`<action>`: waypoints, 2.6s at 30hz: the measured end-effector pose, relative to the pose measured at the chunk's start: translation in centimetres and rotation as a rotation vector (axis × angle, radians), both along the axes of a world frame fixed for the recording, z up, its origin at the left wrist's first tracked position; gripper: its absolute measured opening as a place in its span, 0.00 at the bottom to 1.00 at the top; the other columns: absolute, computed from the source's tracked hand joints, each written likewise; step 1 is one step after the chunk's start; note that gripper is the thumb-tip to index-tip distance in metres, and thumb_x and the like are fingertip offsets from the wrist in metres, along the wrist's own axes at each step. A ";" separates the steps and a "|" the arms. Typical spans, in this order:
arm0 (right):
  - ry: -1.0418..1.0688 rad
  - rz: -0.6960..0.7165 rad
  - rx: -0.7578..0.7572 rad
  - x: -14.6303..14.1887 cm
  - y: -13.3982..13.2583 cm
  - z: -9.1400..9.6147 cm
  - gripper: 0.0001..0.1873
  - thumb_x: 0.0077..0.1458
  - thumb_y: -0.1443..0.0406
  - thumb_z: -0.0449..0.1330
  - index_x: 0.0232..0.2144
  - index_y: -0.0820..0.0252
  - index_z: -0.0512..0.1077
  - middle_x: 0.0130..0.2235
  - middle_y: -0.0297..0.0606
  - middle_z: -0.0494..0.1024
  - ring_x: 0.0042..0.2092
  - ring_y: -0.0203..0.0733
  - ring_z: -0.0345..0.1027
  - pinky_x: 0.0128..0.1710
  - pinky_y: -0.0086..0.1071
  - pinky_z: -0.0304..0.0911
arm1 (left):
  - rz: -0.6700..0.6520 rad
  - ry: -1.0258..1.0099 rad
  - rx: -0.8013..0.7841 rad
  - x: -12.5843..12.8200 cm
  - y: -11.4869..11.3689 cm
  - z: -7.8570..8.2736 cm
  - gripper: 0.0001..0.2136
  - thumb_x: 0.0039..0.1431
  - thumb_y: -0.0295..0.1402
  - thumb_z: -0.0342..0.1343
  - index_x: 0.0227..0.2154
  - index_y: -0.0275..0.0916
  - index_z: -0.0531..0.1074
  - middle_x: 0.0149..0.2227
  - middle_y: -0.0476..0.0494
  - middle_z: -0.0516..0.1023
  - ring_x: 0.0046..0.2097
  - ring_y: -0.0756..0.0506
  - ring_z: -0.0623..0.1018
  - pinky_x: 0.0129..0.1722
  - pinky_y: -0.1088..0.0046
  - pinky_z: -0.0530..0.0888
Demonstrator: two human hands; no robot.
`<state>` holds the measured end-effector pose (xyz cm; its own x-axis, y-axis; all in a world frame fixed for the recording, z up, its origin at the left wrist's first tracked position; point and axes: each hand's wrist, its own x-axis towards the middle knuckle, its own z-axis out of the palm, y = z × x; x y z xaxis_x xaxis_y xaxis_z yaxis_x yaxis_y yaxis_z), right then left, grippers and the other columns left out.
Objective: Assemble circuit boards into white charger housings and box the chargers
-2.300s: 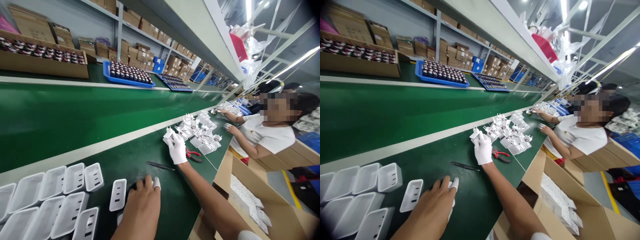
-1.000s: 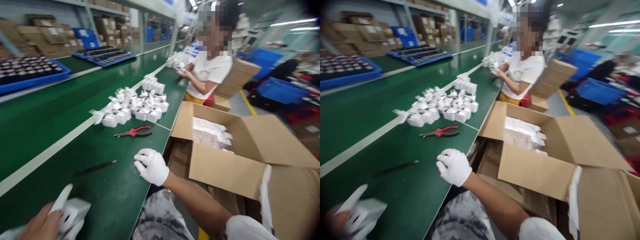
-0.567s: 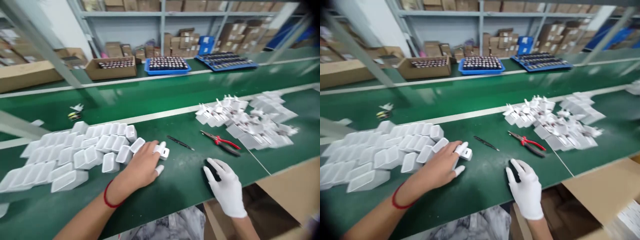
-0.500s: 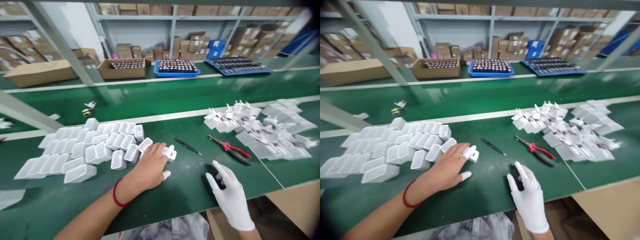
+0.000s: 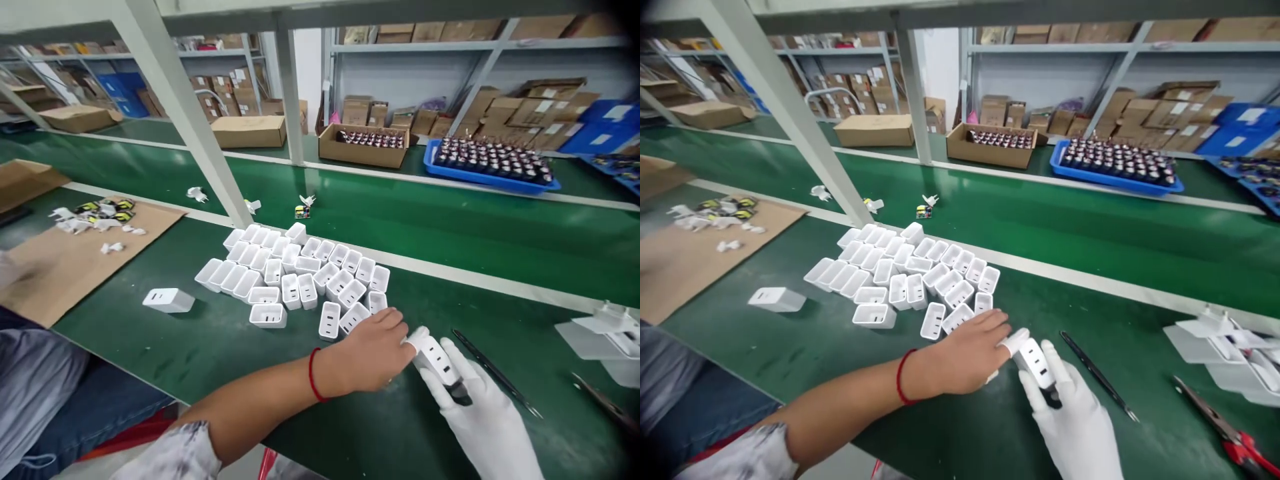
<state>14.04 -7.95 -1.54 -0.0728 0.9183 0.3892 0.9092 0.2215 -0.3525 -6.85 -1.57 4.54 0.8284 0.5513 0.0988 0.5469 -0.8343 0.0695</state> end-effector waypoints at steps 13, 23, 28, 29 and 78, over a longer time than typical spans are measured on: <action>1.404 -0.164 -0.527 0.7 0.6 3.5 0.22 0.60 0.48 0.54 0.39 0.59 0.74 0.33 0.43 0.79 0.33 0.45 0.73 0.35 0.39 0.73 | 0.090 -0.424 -0.262 1.4 -1.5 0.2 0.22 0.62 0.33 0.53 0.57 0.31 0.62 0.65 0.27 0.59 0.66 0.35 0.62 0.63 0.54 0.66; 1.521 -0.143 -0.802 1.2 -0.9 2.8 0.27 0.55 0.40 0.51 0.22 0.55 0.67 0.17 0.33 0.64 0.17 0.35 0.54 0.17 0.31 0.52 | 0.178 -0.730 -0.733 6.6 -2.3 -3.3 0.30 0.61 0.34 0.54 0.63 0.36 0.50 0.64 0.31 0.62 0.65 0.38 0.64 0.64 0.54 0.66; 1.557 -0.048 -1.108 2.9 -0.8 1.6 0.35 0.51 0.36 0.49 0.27 0.62 0.70 0.14 0.33 0.66 0.11 0.36 0.55 0.10 0.30 0.49 | -0.003 -0.720 -0.650 5.9 -2.1 -3.8 0.33 0.59 0.33 0.57 0.63 0.38 0.49 0.65 0.32 0.61 0.66 0.39 0.63 0.64 0.56 0.66; 1.539 -0.036 -1.170 3.1 -0.6 1.6 0.37 0.50 0.34 0.48 0.27 0.64 0.70 0.13 0.34 0.67 0.10 0.37 0.55 0.09 0.30 0.50 | -0.025 -0.726 -0.645 5.9 -2.1 -4.0 0.31 0.60 0.32 0.56 0.63 0.39 0.50 0.63 0.34 0.64 0.64 0.40 0.66 0.63 0.58 0.68; 0.888 0.114 -0.510 -1.2 19.7 8.9 0.31 0.55 0.51 0.54 0.58 0.58 0.62 0.53 0.45 0.75 0.47 0.45 0.74 0.42 0.43 0.74 | 0.091 -0.882 -0.645 5.7 -1.3 -6.7 0.36 0.51 0.29 0.54 0.62 0.27 0.49 0.59 0.22 0.61 0.62 0.32 0.66 0.61 0.51 0.68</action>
<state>12.80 11.72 7.40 -0.0463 0.9949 -0.0891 0.2580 -0.0743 -0.9633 -1.19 -2.84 -2.15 0.5620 0.7679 0.3073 0.1485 -0.4591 0.8759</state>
